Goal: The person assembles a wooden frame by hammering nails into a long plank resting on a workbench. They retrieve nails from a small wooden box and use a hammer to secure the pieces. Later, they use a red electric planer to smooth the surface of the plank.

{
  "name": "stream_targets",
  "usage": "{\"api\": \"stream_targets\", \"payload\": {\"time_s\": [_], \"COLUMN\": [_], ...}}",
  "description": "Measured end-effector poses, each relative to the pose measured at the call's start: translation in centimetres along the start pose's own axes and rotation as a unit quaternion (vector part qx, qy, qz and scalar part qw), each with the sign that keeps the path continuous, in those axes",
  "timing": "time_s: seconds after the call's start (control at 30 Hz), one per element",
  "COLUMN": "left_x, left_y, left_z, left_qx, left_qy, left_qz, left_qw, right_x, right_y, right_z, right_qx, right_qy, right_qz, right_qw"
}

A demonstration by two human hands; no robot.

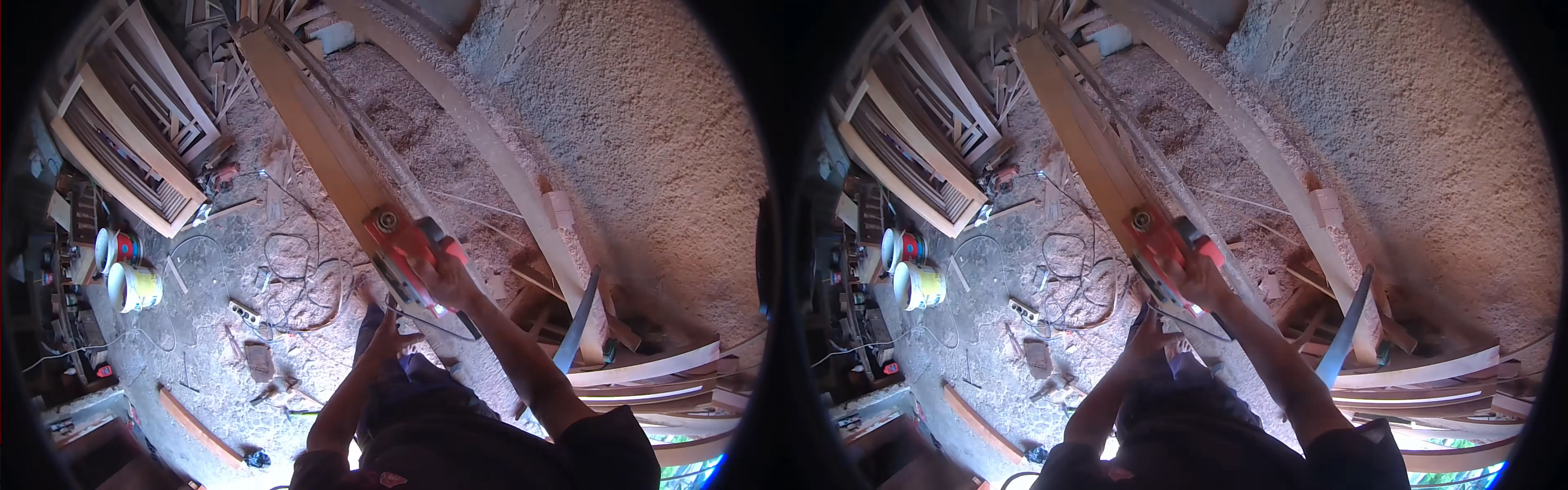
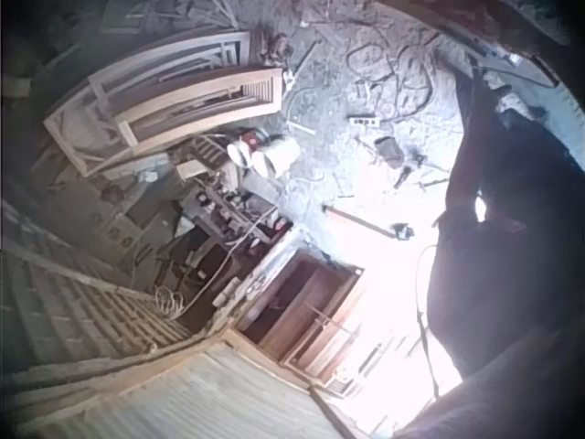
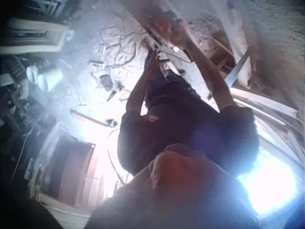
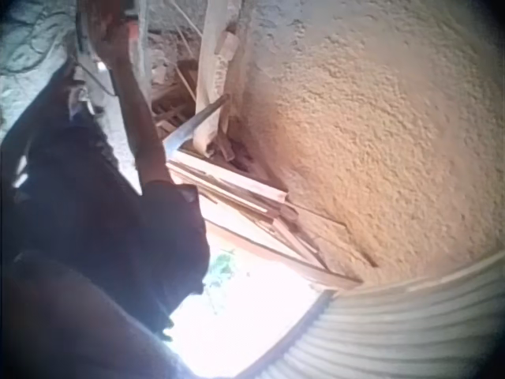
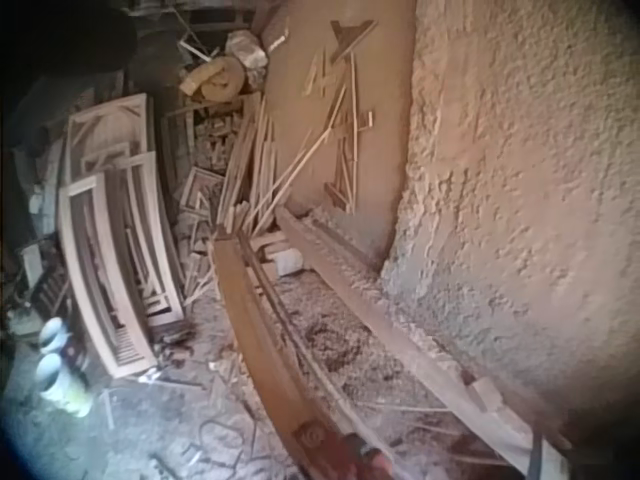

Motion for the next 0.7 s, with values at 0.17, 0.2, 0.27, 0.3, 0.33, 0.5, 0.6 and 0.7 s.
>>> {"api": "stream_targets", "payload": {"time_s": [0.17, 0.2, 0.27, 0.3, 0.33, 0.5, 0.6, 0.7], "left_x": [1.9, 2.2, 2.5, 2.3, 2.0, -0.2, -2.4, -2.3], "left_y": [0.8, 1.6, 2.5, 2.9, 4.7, 7.1, 7.2, 2.3], "left_z": [-0.9, -0.6, -0.2, 0.0, 0.2, 1.4, 1.6, 0.9], "left_qx": [0.024, 0.008, -0.018, -0.012, -0.007, 0.065, 0.011, 0.116], "left_qy": [-0.012, -0.015, -0.010, -0.007, -0.009, -0.013, -0.002, 0.011], "left_qz": [0.036, 0.043, 0.037, 0.030, 0.022, 0.123, 0.127, 0.086], "left_qw": [0.999, 0.999, 0.999, 0.999, 1.000, 0.990, 0.992, 0.989], "right_x": [9.5, 10.3, 8.4, 6.7, 4.7, -8.3, -16.5, -26.7], "right_y": [-7.3, -7.8, -7.9, -7.2, -6.4, 1.5, 8.7, 13.0], "right_z": [4.6, 4.6, 4.8, 4.6, 4.5, -1.2, -5.4, -7.8], "right_qx": [-0.240, -0.243, -0.249, -0.253, -0.255, -0.173, -0.096, -0.176], "right_qy": [-0.041, -0.024, -0.010, -0.014, -0.016, -0.026, -0.016, 0.010], "right_qz": [-0.333, -0.333, -0.337, -0.343, -0.352, -0.232, -0.199, -0.205], "right_qw": [0.911, 0.911, 0.908, 0.905, 0.900, 0.957, 0.975, 0.963]}}
Point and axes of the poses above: each hand's wrist, its own x-axis away from the middle knuckle, its own z-axis out of the back of the hand, y = z × x, the point moved 1 cm from there along -x, towards the middle knuckle, and after that the axes turned 10 degrees about z, right-handed, at the moved point
